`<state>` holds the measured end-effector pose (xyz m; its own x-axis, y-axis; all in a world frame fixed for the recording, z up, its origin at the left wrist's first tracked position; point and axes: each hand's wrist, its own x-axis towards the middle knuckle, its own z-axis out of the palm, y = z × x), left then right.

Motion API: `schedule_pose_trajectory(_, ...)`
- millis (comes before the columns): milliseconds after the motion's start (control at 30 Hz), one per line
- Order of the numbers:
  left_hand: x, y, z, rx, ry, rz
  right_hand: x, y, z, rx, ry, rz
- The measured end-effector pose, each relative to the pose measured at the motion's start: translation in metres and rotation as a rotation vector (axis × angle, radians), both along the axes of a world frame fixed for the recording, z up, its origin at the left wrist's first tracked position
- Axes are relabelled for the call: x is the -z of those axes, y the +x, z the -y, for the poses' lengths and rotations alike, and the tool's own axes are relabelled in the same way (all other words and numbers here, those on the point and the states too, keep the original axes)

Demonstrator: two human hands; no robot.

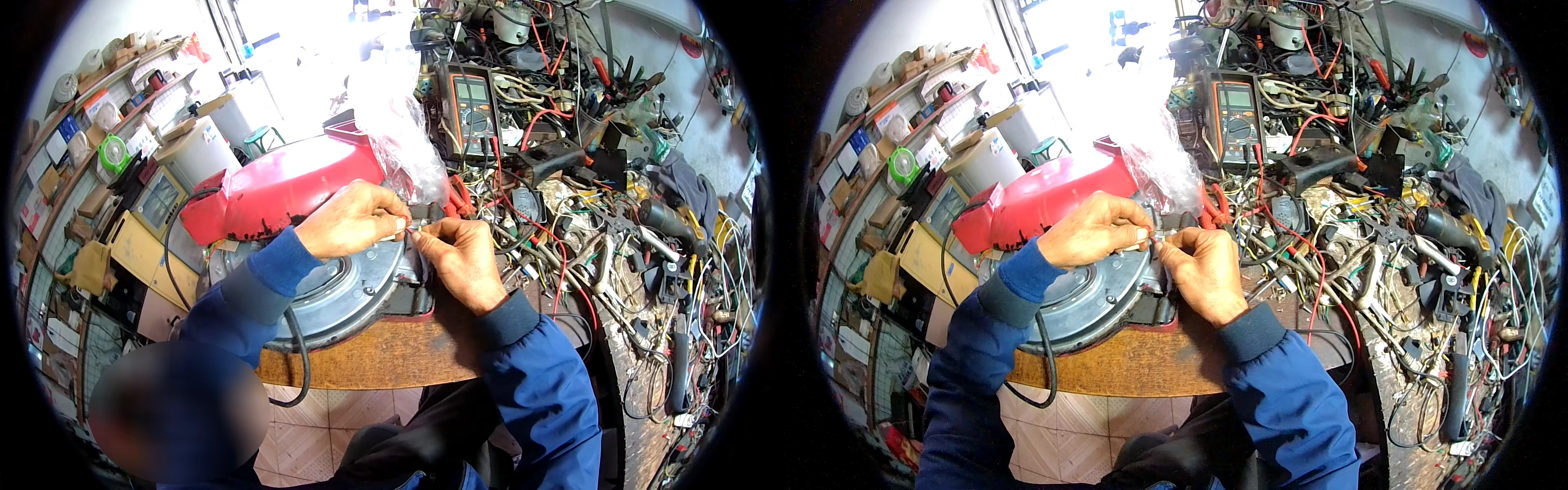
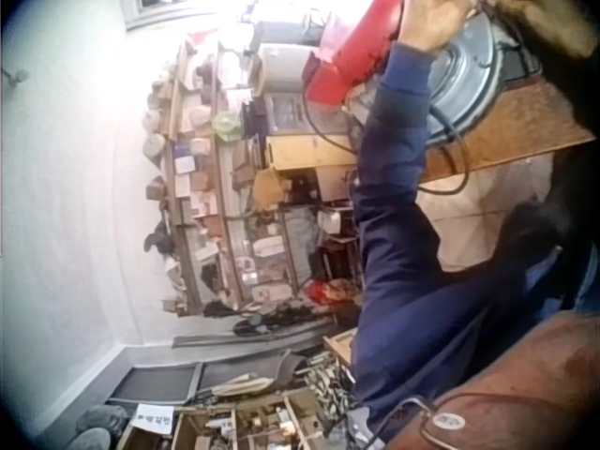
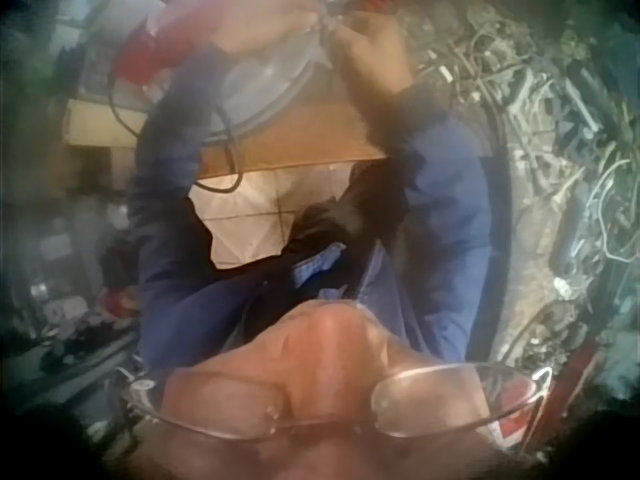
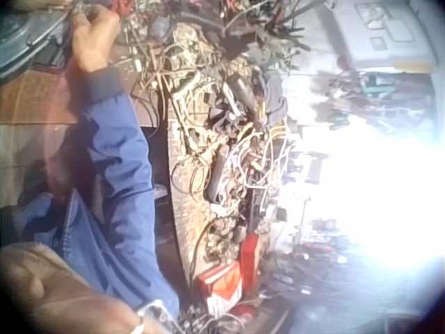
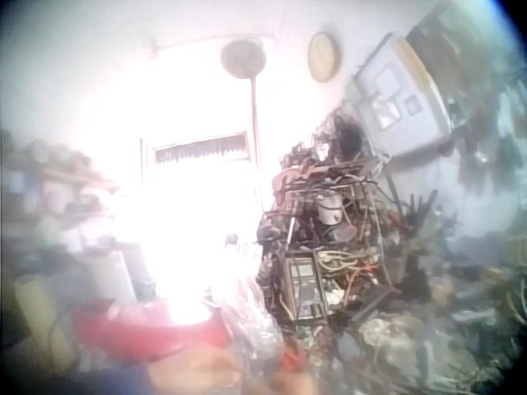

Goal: The person works on a red and silver circular electronic device, likely a motor or fan housing, on a cluttered workbench. They use wire strippers to remove insulation from wires and then twist the exposed ends together to create electrical connections.

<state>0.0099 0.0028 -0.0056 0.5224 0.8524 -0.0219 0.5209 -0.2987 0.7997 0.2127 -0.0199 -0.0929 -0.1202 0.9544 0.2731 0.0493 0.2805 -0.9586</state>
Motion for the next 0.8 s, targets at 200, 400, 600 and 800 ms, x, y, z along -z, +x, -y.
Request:
schedule_pose_trajectory(200, -0.0039, 0.0036, 0.0011, -0.005, 0.012, -0.048, 0.0005, 0.0, 0.0, 0.001, -0.027, -0.031)
schedule_pose_trajectory(400, -0.0004, 0.0016, -0.0012, -0.009, -0.004, -0.045, -0.0039, 0.0, 0.0017, -0.004, -0.019, -0.002)
schedule_pose_trajectory(600, 0.002, 0.0011, -0.004, 0.006, -0.012, -0.04, -0.003, 0.0015, 0.001, -0.018, -0.013, -0.001)
schedule_pose_trajectory(800, 0.0009, 0.002, -0.0027, -0.014, -0.018, -0.037, -0.0043, 0.0015, 0.0013, -0.024, -0.024, -0.006)
